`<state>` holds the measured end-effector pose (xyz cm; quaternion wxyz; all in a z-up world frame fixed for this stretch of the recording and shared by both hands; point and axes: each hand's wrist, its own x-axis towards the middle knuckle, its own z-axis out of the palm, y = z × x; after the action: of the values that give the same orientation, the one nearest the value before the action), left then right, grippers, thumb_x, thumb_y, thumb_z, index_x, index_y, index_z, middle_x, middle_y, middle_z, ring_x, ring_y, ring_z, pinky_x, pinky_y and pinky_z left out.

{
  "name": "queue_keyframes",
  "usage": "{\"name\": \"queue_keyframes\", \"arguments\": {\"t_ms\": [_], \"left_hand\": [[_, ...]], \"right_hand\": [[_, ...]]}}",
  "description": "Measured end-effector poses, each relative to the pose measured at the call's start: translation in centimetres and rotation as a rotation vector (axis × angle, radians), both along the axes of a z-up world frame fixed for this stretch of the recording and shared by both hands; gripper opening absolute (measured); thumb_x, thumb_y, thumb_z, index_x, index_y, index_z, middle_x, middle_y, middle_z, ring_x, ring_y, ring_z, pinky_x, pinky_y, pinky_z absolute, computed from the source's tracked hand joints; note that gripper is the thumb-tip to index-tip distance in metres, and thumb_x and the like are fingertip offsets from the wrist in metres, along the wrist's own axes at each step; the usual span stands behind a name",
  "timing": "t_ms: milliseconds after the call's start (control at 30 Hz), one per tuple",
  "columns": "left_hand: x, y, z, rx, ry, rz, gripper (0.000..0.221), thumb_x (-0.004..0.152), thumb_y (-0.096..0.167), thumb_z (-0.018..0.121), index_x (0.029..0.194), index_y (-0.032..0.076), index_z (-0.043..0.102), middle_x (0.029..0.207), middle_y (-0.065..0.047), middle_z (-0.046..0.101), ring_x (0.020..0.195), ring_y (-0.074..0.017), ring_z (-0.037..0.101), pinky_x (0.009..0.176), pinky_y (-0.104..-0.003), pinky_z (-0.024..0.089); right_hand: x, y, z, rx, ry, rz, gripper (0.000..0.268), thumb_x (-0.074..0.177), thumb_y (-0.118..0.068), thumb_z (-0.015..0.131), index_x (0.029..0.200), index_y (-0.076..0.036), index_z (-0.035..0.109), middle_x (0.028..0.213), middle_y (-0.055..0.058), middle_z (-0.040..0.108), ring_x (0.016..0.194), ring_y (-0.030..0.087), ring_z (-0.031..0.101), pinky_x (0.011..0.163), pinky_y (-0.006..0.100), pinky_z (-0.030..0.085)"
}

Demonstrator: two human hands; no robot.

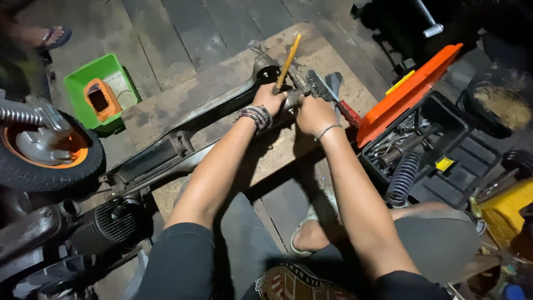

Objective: The person is cleaning a metal motorcycle part by brushing it and using a hammer with a punch to remove debris.

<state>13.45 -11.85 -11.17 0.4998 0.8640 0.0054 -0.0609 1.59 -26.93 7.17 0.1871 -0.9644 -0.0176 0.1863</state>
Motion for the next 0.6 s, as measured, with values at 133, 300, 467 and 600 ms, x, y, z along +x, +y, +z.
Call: {"name": "queue_keyframes", "arguments": {"t_ms": [133, 300, 467, 600], "left_hand": [[0.2, 0.0, -0.5, 0.0, 0.008, 0.0, 0.016, 0.08, 0.027, 0.074, 0.081, 0.01, 0.075, 0.073, -0.008, 0.07, 0.087, -0.0272, 0.073, 0.082, -0.039, 0.053], [0.0, 0.1, -0.5, -0.022, 0.0, -0.007, 0.015, 0.08, 0.027, 0.075, 0.08, 0.012, 0.074, 0.071, -0.004, 0.067, 0.083, -0.0227, 0.071, 0.079, -0.035, 0.053], [-0.5, 0.3, 0.3, -0.016, 0.02, -0.015, 0.016, 0.081, 0.026, 0.074, 0.081, 0.009, 0.073, 0.071, -0.006, 0.068, 0.084, -0.0249, 0.071, 0.081, -0.036, 0.053], [-0.8, 0.1, 1.9, -0.028, 0.025, -0.026, 0.017, 0.082, 0.023, 0.073, 0.081, 0.007, 0.071, 0.072, -0.007, 0.068, 0.084, -0.0248, 0.07, 0.082, -0.034, 0.053]], "right_hand": [[0.3, 0.1, -1.6, 0.091, -0.033, 0.004, 0.045, 0.101, -0.023, 0.05, 0.137, 0.0, 0.064, 0.12, 0.035, 0.068, 0.119, 0.054, 0.063, 0.099, 0.064, 0.052], [-0.1, -0.6, -1.4, 0.151, -0.058, -0.041, 0.045, 0.101, -0.018, 0.049, 0.137, 0.004, 0.063, 0.118, 0.038, 0.067, 0.119, 0.054, 0.063, 0.098, 0.064, 0.053], [0.6, -0.8, -2.0, 0.097, -0.032, -0.046, 0.046, 0.1, -0.025, 0.05, 0.139, -0.006, 0.065, 0.117, 0.034, 0.07, 0.117, 0.052, 0.065, 0.097, 0.061, 0.054], [-1.3, -0.4, 2.8, 0.03, -0.003, -0.004, 0.045, 0.097, -0.022, 0.054, 0.137, -0.006, 0.067, 0.12, 0.034, 0.07, 0.119, 0.052, 0.064, 0.099, 0.062, 0.053]]}}
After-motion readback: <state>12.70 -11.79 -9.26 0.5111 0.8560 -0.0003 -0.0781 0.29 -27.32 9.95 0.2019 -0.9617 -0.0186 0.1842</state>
